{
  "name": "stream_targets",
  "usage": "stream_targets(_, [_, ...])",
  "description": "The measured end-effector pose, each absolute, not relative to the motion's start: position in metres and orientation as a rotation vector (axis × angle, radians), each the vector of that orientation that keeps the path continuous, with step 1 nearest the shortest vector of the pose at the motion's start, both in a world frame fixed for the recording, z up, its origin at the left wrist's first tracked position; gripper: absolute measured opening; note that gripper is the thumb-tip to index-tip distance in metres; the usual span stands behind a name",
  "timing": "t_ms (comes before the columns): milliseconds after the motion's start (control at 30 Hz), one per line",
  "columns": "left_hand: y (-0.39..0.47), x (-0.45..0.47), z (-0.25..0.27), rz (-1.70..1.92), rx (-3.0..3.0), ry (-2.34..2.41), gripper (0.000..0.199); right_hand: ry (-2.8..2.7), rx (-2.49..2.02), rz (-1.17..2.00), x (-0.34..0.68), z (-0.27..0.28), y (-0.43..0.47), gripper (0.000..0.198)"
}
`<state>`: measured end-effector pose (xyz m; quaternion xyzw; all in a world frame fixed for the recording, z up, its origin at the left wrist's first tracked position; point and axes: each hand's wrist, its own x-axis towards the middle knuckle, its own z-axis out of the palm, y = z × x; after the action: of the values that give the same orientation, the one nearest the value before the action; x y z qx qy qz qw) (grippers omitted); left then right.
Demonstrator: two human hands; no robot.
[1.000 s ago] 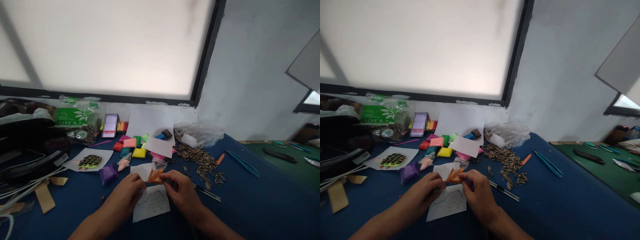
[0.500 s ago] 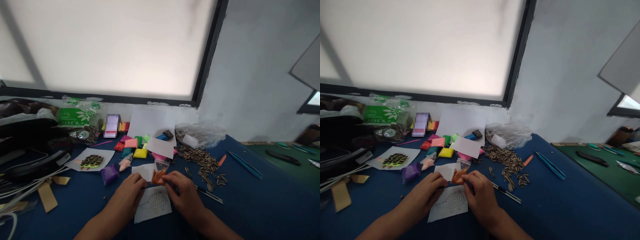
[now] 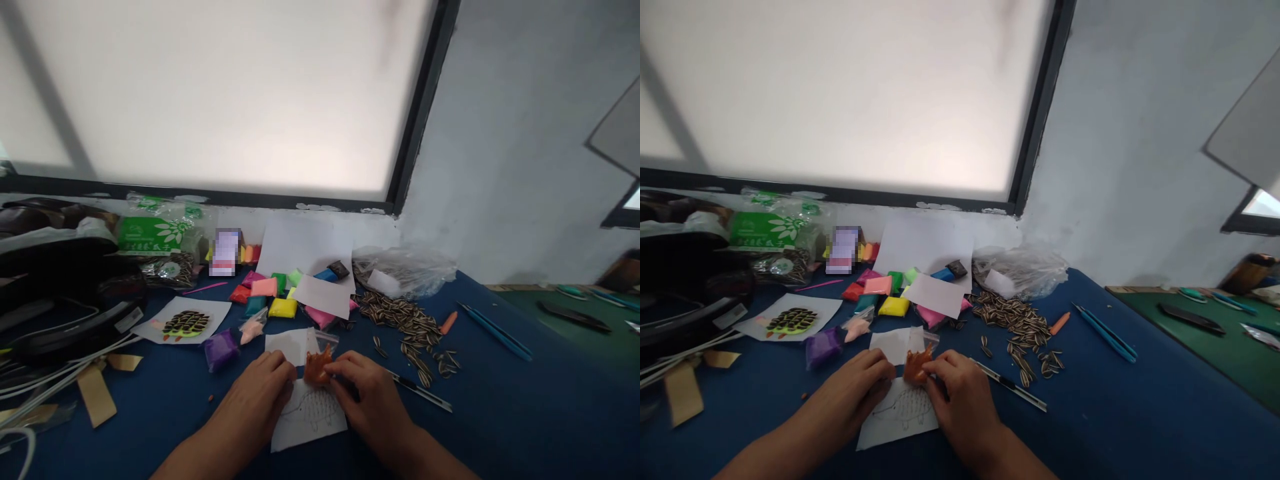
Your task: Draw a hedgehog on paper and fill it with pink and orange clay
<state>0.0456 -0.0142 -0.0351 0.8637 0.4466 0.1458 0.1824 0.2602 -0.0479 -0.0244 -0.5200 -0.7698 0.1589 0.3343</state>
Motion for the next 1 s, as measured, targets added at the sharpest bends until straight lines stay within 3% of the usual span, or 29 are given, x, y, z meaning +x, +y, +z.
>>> stream_targets(467, [-0.016,0.041,-0.029,0.490,2.438,1.204,0.022,-2.049,-1.362,0.329,0.262,-0.020,-0.047,0.017])
stream_targets(700, [0.012,0.025,-0.020,1.071,2.407,1.761,0.040,-2.074,-1.387,0.351,0.258,-0.015,-0.036,0.029])
stream_targets(833, [0.028,0.019,-0.023,1.034,2.351,1.789,0.021,-2.158,-1.408,0.360,0.250,-0.015,-0.034,0.042])
stream_targets(1000, [0.025,0.017,-0.013,1.054,2.229,1.660,0.022,-2.245,-1.464,0.288,0.246,-0.011,-0.036,0.048])
